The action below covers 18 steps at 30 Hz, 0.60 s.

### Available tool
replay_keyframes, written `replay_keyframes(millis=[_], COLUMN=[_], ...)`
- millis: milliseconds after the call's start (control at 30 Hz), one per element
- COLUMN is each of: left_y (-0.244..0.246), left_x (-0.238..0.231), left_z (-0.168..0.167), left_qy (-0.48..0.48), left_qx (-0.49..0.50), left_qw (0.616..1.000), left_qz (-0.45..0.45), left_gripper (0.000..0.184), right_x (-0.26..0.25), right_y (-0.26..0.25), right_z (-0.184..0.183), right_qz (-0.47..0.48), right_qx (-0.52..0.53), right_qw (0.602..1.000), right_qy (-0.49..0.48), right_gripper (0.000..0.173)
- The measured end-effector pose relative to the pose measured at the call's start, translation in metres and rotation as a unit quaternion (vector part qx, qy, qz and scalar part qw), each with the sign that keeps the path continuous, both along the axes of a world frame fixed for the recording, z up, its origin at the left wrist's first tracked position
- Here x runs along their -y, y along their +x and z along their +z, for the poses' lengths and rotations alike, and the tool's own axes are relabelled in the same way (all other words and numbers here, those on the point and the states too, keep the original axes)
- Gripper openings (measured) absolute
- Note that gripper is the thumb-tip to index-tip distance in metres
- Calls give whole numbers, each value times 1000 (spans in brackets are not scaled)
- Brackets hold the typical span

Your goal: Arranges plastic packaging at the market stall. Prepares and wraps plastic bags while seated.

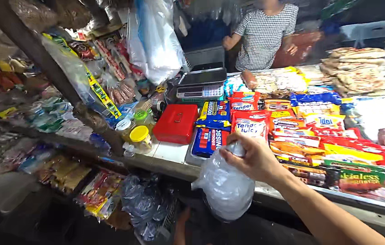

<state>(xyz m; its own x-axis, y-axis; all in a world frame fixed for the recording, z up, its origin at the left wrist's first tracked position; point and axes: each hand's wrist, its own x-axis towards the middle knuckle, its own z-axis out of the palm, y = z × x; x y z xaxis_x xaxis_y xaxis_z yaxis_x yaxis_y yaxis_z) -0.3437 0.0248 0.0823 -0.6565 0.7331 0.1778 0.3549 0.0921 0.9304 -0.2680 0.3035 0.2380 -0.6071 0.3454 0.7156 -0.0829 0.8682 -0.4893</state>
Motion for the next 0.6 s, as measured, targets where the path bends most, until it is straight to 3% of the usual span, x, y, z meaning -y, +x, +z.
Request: replay_keyframes(millis=[100, 200, 400, 500, 600], left_y=[-61, -114, -216, -243, -249], left_x=[-39, -89, -178, -200, -213], left_z=[23, 41, 6, -19, -23], left_qy=[31, 78, 160, 170, 151], left_qx=[-89, -87, -63, -70, -57], left_qw=[995, 993, 985, 982, 985], left_qz=[-17, -18, 26, 33, 68], left_gripper=[117, 130, 127, 119, 110], right_x=[7, 12, -12, -29, -43], right_y=[-54, -108, -208, -237, -257], right_z=[15, 25, 2, -8, -6], right_qz=[-53, -74, -98, -87, -61], right_qx=[-5, 31, 139, 187, 212], right_qw=[999, 995, 978, 967, 964], right_qy=[-11, -53, -124, -153, -151], right_gripper=[31, 36, 42, 43, 43])
